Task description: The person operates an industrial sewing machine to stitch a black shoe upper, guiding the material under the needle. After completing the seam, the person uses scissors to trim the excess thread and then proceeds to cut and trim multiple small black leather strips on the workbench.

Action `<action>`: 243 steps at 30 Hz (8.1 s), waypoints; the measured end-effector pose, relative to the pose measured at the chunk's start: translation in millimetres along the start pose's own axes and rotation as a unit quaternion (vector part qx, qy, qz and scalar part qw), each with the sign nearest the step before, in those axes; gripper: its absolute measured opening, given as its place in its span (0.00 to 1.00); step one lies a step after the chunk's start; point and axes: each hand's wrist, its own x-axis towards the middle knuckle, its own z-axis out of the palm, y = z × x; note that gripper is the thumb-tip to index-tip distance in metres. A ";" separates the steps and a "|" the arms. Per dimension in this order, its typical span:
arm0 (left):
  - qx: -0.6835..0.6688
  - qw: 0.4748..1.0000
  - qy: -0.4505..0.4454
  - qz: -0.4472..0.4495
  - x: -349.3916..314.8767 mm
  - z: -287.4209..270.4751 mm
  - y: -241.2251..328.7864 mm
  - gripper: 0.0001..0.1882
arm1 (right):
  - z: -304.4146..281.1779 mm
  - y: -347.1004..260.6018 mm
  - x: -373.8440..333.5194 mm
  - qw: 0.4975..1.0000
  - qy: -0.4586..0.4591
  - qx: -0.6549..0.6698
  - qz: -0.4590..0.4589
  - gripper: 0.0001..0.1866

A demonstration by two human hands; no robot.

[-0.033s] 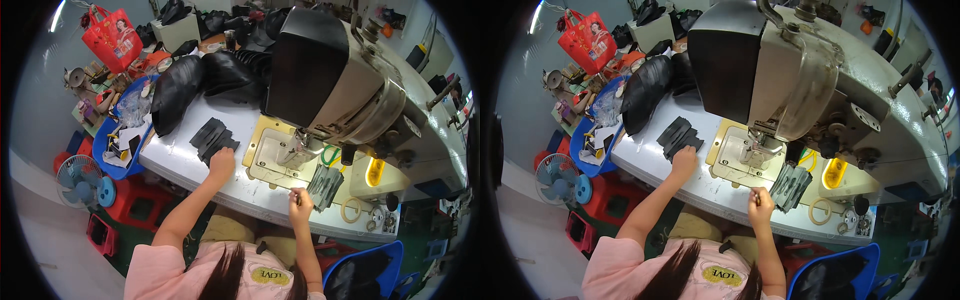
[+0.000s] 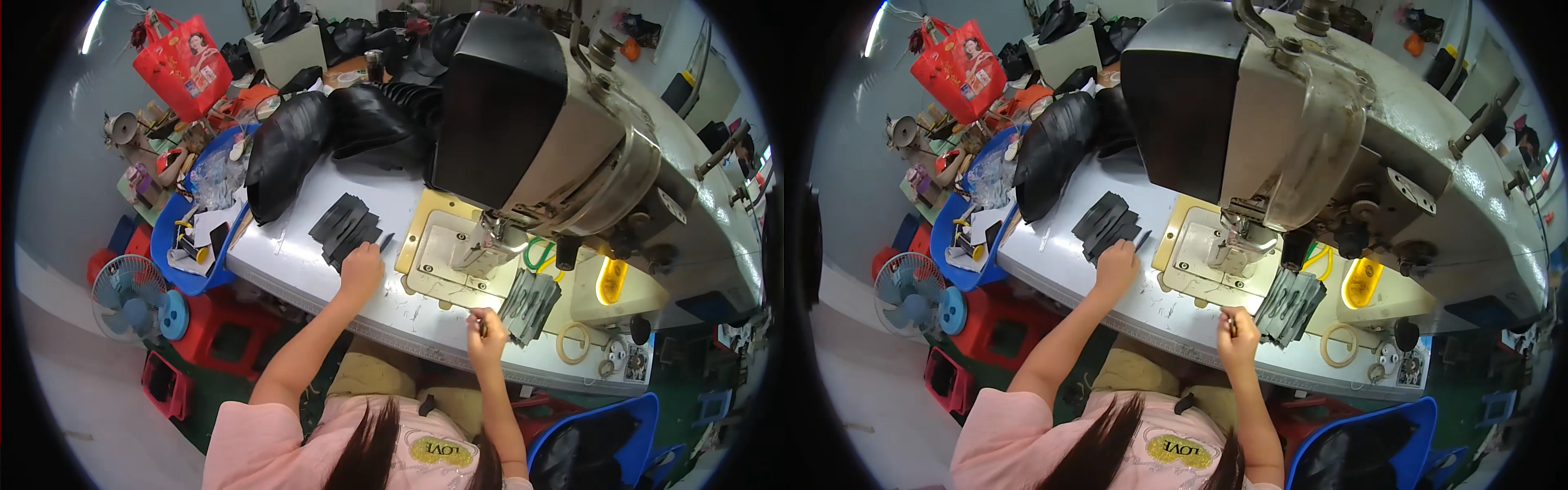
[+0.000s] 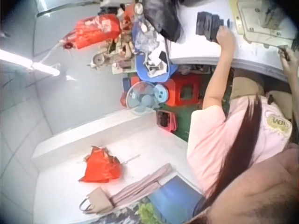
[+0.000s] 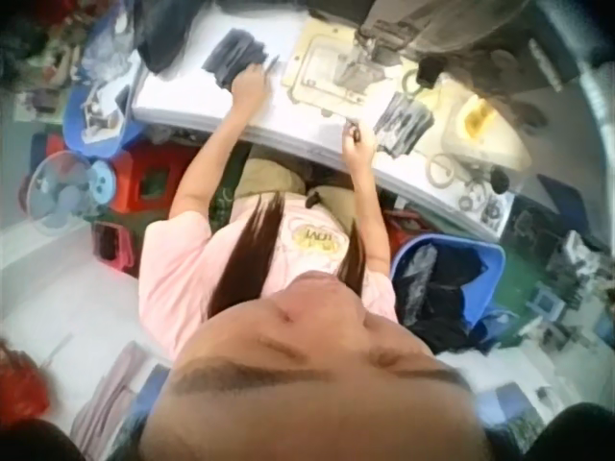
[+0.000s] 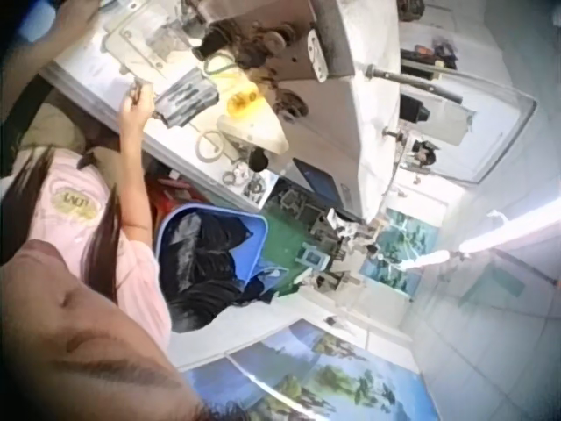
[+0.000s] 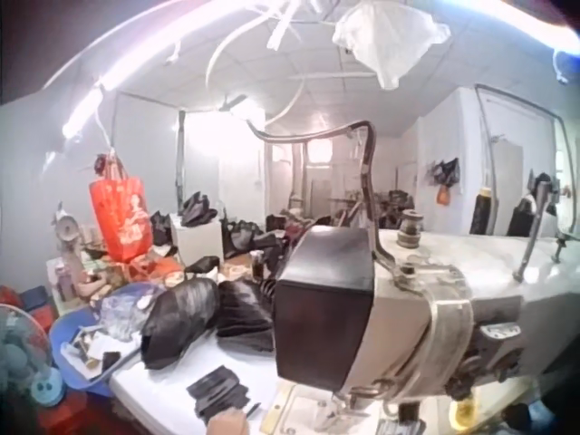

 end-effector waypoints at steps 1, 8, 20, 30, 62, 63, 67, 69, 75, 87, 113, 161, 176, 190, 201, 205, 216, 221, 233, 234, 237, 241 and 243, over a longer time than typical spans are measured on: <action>-0.050 0.998 0.030 -0.008 -1.8 -5.4 4.8 0.03 | 2.4 -5.4 1.6 1.000 -0.020 0.002 0.017 0.05; -0.466 0.866 -0.083 -0.163 -38.7 -35.3 103.5 0.02 | 48.0 -6.5 5.5 0.992 -0.015 0.102 0.067 0.05; -0.606 0.710 -0.288 -0.214 -35.1 -20.2 111.3 0.04 | 11.3 -11.0 9.2 0.999 -0.026 -0.024 0.016 0.02; -0.586 0.718 -0.320 -0.199 -29.7 -15.9 117.9 0.03 | 11.9 -5.1 7.4 0.994 -0.007 -0.088 -0.066 0.06; -0.532 0.787 -0.238 -0.202 -37.7 -13.7 132.4 0.07 | 4.0 1.3 2.8 0.986 -0.040 -0.104 -0.121 0.12; -0.539 0.781 -0.240 -0.203 -40.5 -11.0 133.4 0.07 | 5.3 1.3 2.0 0.987 -0.031 -0.107 -0.118 0.12; -0.541 0.775 -0.252 -0.206 -40.3 -14.4 135.0 0.07 | 5.5 4.1 -3.5 0.994 -0.003 -0.064 -0.091 0.08; -0.542 0.774 -0.256 -0.204 -39.0 -15.5 133.6 0.07 | 3.0 2.5 -1.3 0.996 -0.014 -0.026 -0.081 0.06; -0.517 0.799 -0.258 -0.167 -40.0 -15.1 135.2 0.07 | -0.8 -1.4 1.8 0.997 -0.008 -0.025 -0.070 0.03; -0.580 0.757 -0.281 -0.106 -45.0 -8.0 137.8 0.14 | 2.7 -8.1 -14.0 0.997 0.071 0.017 -0.022 0.06; -0.195 0.981 0.002 -0.005 -4.1 -0.1 78.4 0.06 | -77.5 50.2 19.7 0.944 0.316 -0.091 0.036 0.06; -0.551 0.770 -0.286 -0.149 -25.1 -36.4 133.0 0.02 | 2.6 -18.9 8.1 0.986 0.030 -0.108 -0.125 0.06; -0.521 0.781 -0.312 -0.143 -27.8 -17.2 132.1 0.03 | -0.6 -9.9 4.5 0.991 0.032 -0.065 -0.110 0.06; -0.544 0.788 -0.265 -0.117 -33.7 -31.0 132.7 0.05 | 8.4 -8.2 -1.2 0.986 0.061 -0.089 -0.130 0.08; -0.472 0.847 -0.230 -0.083 -28.5 -35.4 137.0 0.05 | 4.3 -6.7 0.4 0.988 0.023 -0.090 -0.126 0.09; -0.479 0.831 -0.259 -0.113 -31.3 -28.5 136.0 0.05 | 5.7 -6.2 -1.5 0.987 0.035 -0.088 -0.127 0.07; -0.633 0.696 -0.297 -0.163 -44.4 -11.4 136.1 0.09 | 6.4 -5.0 -12.4 0.994 0.091 0.004 -0.065 0.05; -0.573 0.743 -0.318 -0.140 -31.5 -22.0 157.4 0.09 | -7.4 14.9 -17.6 0.979 0.125 0.157 0.025 0.04; -0.372 0.921 -0.111 0.015 17.4 34.4 210.3 0.12 | -83.6 70.2 43.7 0.969 0.185 0.042 0.157 0.05; -0.363 0.925 -0.110 0.016 13.8 31.9 203.7 0.12 | -80.3 69.1 40.7 0.973 0.206 -0.061 0.082 0.07; -0.357 0.926 -0.119 0.014 0.3 17.7 161.8 0.11 | -83.8 74.1 27.8 0.954 0.268 -0.108 0.076 0.09; -0.241 0.967 -0.019 -0.074 20.3 6.1 51.1 0.17 | -96.2 69.4 15.7 0.945 0.306 -0.097 0.063 0.08; 0.005 0.999 0.039 -0.031 41.1 -11.6 -9.1 0.30 | -91.6 65.5 22.1 0.946 0.312 -0.072 0.053 0.08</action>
